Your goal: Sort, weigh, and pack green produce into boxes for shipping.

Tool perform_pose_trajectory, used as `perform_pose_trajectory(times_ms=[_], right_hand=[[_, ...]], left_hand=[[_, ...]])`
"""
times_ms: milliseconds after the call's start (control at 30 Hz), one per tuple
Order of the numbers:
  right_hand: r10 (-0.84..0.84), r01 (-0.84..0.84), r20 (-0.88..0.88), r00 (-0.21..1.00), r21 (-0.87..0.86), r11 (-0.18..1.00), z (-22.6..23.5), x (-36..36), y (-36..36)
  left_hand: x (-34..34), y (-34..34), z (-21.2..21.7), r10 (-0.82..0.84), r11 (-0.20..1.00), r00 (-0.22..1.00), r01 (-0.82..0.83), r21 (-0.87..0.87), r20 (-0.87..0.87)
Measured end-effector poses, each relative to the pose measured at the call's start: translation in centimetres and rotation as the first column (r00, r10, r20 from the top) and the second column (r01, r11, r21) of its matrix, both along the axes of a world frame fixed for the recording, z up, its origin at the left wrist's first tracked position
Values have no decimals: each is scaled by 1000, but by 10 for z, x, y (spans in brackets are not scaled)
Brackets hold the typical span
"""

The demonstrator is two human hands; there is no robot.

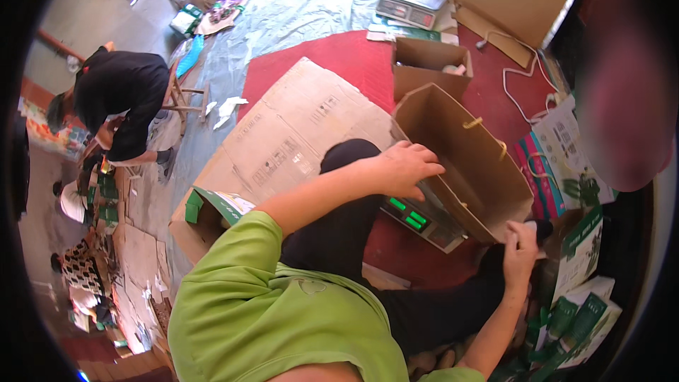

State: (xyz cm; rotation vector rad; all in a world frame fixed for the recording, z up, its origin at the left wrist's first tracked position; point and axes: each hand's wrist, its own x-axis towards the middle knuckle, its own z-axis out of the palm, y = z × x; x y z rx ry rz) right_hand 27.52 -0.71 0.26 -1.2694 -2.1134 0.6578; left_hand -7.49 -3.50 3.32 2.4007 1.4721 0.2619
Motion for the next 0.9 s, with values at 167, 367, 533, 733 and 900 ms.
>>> perform_pose_trajectory(times_ms=[167, 367, 533, 733, 900], right_hand=[[-337, 327, -49, 940, -153, 933, -29, 87, -4], [-544, 545, 76, 836, -241, 803, -145, 164, -86], [-659, 664, 197, 726, -449, 598, -231, 165, -206], [-520, 620, 407, 751, -706, 342, -273, 104, -284], [-488, 594, 383, 784, -692, 411, -276, 86, -285]], left_hand=[[11, 16, -10, -39, 986, 920, -29, -167, -390], [20, 37, -38, 70, 983, 859, 28, 182, -507], [36, 41, -34, -23, 999, 923, 35, 25, -383], [54, 38, -36, -45, 998, 977, 37, -43, -210], [59, 38, -33, -45, 986, 978, 10, -169, -202]])
